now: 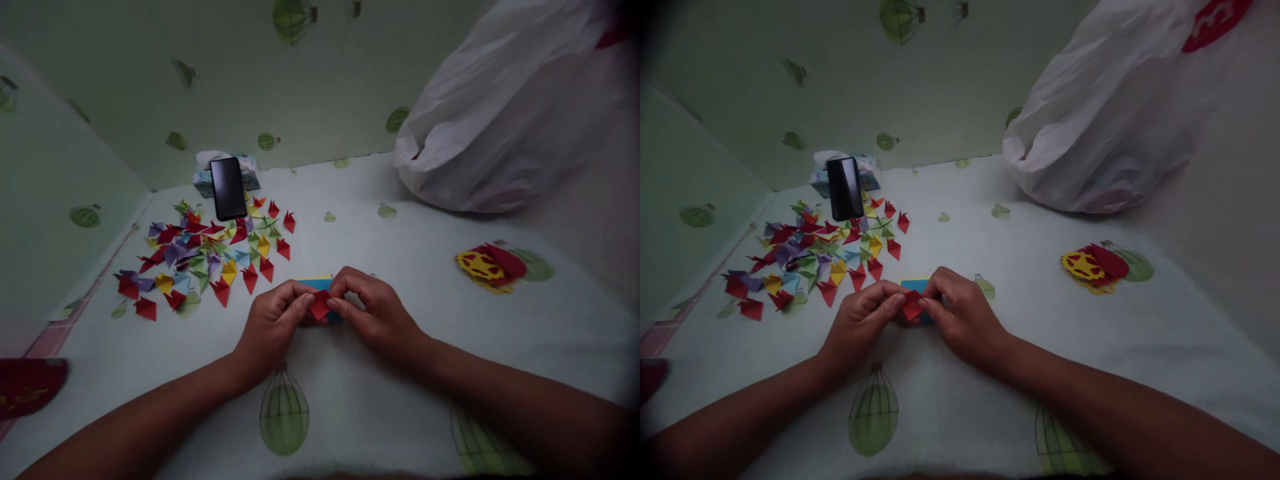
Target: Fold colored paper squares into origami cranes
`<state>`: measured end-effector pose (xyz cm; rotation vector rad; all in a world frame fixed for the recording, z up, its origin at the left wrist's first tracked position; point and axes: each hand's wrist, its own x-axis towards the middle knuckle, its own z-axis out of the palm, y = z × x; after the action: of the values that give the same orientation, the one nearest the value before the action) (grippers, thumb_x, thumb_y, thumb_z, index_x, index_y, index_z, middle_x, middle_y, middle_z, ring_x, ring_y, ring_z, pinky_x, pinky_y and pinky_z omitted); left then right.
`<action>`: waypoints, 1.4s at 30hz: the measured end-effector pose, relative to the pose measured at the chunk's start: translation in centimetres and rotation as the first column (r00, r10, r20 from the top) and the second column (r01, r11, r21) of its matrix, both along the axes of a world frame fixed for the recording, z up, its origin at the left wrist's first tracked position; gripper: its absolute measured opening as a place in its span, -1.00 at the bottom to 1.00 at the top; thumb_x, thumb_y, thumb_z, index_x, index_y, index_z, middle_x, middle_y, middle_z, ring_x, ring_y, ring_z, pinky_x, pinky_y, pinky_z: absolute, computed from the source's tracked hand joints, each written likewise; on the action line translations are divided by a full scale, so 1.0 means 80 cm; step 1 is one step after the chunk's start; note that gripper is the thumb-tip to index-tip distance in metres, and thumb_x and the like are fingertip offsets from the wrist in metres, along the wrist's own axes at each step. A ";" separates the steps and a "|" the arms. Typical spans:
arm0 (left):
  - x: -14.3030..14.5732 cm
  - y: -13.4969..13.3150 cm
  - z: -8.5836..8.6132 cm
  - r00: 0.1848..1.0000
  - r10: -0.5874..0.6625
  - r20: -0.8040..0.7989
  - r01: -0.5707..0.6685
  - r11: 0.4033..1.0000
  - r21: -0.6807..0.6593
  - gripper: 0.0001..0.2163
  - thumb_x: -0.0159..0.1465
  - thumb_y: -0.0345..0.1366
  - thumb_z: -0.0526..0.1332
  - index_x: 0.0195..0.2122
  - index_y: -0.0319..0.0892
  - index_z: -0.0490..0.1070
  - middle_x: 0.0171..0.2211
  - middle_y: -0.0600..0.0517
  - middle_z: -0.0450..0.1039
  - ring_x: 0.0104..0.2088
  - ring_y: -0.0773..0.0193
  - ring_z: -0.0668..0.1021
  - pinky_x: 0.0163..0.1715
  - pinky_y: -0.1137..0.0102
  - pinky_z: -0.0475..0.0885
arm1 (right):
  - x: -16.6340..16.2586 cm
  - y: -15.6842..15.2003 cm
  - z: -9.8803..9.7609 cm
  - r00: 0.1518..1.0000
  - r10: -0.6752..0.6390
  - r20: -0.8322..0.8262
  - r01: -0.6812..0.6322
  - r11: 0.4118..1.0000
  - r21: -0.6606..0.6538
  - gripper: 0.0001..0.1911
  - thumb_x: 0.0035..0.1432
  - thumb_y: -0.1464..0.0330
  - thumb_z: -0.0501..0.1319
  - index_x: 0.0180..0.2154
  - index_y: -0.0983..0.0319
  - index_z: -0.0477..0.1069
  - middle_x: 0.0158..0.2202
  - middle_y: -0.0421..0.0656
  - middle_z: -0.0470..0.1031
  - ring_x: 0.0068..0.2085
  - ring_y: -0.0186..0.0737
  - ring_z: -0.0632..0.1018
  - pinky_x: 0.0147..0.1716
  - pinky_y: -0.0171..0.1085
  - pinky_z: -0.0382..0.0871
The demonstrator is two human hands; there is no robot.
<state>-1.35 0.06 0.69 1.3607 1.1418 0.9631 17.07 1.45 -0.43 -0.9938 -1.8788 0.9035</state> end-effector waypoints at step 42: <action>-0.002 0.007 -0.003 0.995 0.003 0.103 0.003 0.998 -0.060 -0.93 0.17 -0.35 0.33 -0.33 -0.20 0.51 -0.49 0.10 0.51 -0.46 0.42 0.51 -0.40 0.52 0.43 | -0.005 0.005 -0.005 0.854 -0.100 -0.510 -0.307 0.694 -0.651 -0.76 0.17 0.23 0.31 -0.32 0.22 0.32 -0.54 -0.29 0.39 -0.54 -0.40 0.39 -0.59 -0.41 0.28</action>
<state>-1.51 0.64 0.46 1.2491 1.0841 0.9805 16.68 1.83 -0.83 -0.9334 -1.1102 1.8667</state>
